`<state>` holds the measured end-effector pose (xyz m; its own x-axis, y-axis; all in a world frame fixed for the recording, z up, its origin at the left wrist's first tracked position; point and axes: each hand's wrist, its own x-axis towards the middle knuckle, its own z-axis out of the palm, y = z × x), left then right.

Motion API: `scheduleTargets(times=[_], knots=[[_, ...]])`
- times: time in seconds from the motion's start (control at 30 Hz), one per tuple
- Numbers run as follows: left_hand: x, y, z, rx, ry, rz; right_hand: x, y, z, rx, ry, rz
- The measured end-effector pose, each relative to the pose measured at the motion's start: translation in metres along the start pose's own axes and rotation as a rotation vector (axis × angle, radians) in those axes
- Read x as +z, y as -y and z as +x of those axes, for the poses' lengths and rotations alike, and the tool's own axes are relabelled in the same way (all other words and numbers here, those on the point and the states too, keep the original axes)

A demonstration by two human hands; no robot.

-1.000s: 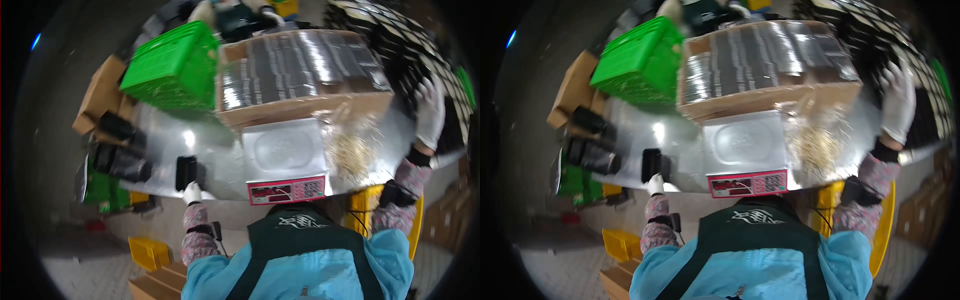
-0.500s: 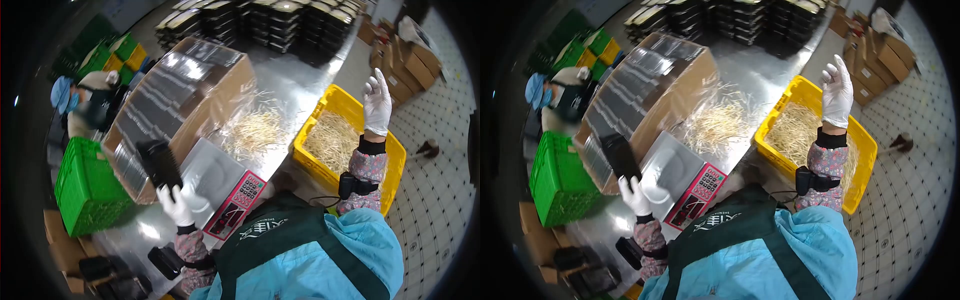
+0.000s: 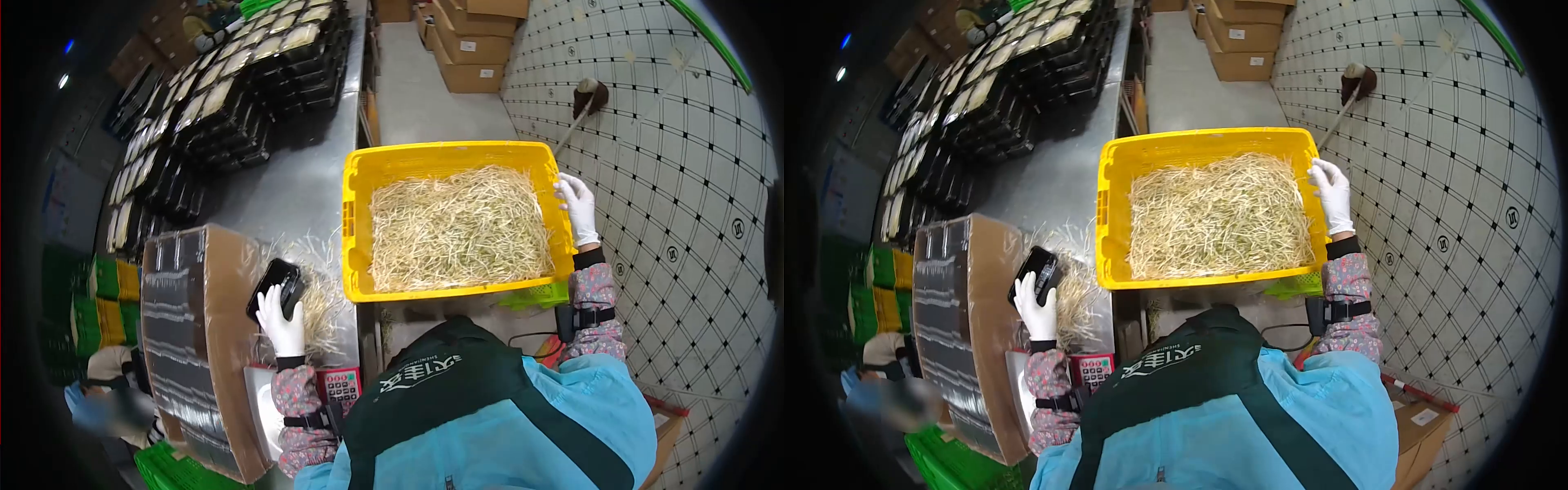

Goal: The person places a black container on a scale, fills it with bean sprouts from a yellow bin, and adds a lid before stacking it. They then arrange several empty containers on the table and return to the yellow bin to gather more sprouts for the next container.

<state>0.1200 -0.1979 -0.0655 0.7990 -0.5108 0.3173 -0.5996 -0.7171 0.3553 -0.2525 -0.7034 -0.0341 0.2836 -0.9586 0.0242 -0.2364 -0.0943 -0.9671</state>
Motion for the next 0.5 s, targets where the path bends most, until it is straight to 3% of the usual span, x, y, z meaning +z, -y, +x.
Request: scheduleTargets(times=[0.07, 0.13, 0.23, 0.27, 0.37, 0.4, 0.5], knots=[[0.023, -0.040, 0.014, 0.009, 0.040, -0.413, -0.002, -0.056, 0.033, -0.165, 0.050, -0.120], [0.052, -0.104, 0.029, -0.025, 0.184, -0.642, 0.013, -0.063, 0.052, -0.065, 0.180, -0.412], [0.123, -0.176, 0.038, -0.064, 0.650, -0.816, 0.046, -0.092, 0.102, 0.030, 0.377, -0.676], [0.134, -0.208, 0.038, -0.160, 0.829, -0.868, 0.057, -0.099, 0.119, 0.085, 0.415, -0.734], [0.189, -0.249, 0.021, -0.241, 1.176, -0.873, 0.082, -0.130, 0.167, 0.175, 0.519, -0.846], [0.206, -0.254, 0.010, -0.295, 1.222, -0.956, 0.089, -0.137, 0.177, 0.211, 0.547, -0.887], [0.215, -0.269, -0.001, -0.310, 1.336, -0.739, 0.111, -0.159, 0.186, 0.246, 0.564, -0.996]])
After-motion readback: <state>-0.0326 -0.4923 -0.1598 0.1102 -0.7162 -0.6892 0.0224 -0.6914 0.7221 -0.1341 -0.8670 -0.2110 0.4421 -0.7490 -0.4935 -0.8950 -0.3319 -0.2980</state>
